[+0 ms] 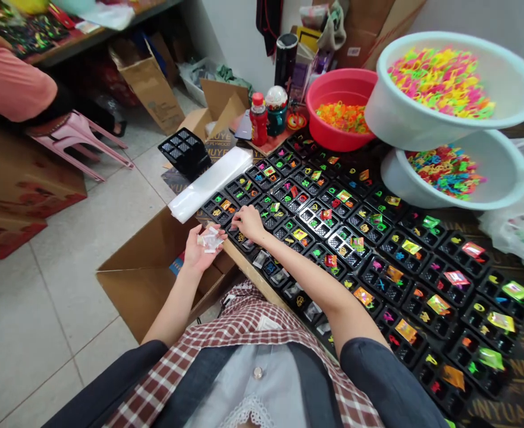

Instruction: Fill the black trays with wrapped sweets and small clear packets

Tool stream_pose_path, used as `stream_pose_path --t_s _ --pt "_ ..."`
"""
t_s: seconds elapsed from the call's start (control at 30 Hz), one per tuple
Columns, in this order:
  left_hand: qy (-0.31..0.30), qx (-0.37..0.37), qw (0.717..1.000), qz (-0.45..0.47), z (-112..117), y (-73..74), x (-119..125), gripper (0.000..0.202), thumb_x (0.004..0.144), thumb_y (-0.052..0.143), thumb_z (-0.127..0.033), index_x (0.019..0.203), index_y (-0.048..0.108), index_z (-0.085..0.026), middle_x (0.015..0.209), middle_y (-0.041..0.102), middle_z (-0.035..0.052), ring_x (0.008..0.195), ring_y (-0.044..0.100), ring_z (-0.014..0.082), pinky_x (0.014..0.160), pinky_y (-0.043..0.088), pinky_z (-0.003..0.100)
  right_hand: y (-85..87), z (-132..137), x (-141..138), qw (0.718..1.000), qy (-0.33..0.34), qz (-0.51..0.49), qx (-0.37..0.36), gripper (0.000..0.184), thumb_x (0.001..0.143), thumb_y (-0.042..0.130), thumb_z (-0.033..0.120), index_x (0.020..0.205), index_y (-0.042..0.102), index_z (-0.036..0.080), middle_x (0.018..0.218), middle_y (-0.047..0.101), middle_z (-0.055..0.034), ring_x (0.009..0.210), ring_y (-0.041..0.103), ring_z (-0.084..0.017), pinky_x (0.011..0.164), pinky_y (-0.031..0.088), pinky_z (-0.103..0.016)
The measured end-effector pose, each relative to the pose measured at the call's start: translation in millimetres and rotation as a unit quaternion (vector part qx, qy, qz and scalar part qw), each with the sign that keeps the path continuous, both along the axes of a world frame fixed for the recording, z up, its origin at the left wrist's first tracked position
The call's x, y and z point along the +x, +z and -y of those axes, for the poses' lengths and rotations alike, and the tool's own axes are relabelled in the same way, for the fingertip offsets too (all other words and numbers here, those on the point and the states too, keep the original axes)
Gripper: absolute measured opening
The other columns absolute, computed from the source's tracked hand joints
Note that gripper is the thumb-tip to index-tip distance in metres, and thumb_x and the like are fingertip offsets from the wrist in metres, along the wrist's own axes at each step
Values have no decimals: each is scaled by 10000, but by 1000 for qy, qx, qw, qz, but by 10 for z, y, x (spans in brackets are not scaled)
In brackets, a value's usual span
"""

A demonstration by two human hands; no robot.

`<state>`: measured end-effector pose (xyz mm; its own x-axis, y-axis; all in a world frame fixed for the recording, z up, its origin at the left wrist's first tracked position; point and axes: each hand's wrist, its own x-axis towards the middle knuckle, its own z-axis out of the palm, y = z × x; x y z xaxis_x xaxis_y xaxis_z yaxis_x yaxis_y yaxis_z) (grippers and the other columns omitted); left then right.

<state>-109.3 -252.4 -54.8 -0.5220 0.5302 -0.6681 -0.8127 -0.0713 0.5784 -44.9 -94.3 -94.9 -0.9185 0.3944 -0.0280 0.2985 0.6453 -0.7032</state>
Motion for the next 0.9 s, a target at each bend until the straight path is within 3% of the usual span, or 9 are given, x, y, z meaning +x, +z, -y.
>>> stream_pose_path --t_s 0.07,0.2,0.3,0.4,0.53,0.6,0.73,0.9 --pt "-1 14 1000 18 8 19 -13 321 816 508 -396 847 670 -121 707 676 71 645 664 164 454 448 209 10 33 18 999 -22 16 29 43 804 696 209 803 732 185 909 613 -84 927 505 -235 837 408 -381" --pt "-36 32 998 38 -32 -2 -9 291 841 457 -321 848 665 -118 681 671 79 593 643 165 397 386 203 121 110 67 996 -32 -73 37 251 791 738 312 1012 709 195 970 570 -82 936 495 -225 830 409 -364" --pt "-82 50 994 44 -111 -26 29 288 874 477 -359 830 642 -127 626 643 57 511 607 155 346 318 190 247 174 72 995 18 -95 4 153 800 729 341 828 705 192 875 559 -49 863 492 -189 792 399 -325" --pt "-96 64 992 47 -180 -22 55 284 884 508 -394 815 619 -141 593 621 32 485 603 155 325 296 181 335 186 53 996 40 -65 -42 165 762 757 255 670 649 170 750 560 -14 789 485 -161 750 379 -293" --pt "-60 36 996 48 -179 -17 0 236 889 513 -332 813 616 -133 627 642 46 499 610 141 323 302 164 321 74 -54 984 -15 -99 -145 90 810 674 182 734 630 163 690 600 25 679 505 -121 688 379 -254" --pt "-24 9 999 34 -143 -32 -52 180 872 538 -269 787 608 -127 600 619 34 486 589 114 330 296 142 262 -15 -170 981 -39 -104 -161 42 827 637 157 786 638 165 700 622 30 653 517 -115 671 381 -247" --pt "23 -1 1000 15 -65 -53 -147 206 848 569 -260 684 545 -138 533 538 -6 445 536 81 327 261 118 114 -149 -453 997 -25 -51 -44 60 807 653 125 776 672 173 709 634 -2 762 536 -160 738 372 -275" --pt "36 -5 999 16 -8 -30 -221 275 891 415 -298 714 560 -144 547 557 24 476 574 128 325 295 149 53 -139 -566 994 64 -14 86 50 824 657 136 809 695 165 815 656 -64 864 517 -206 784 358 -316"
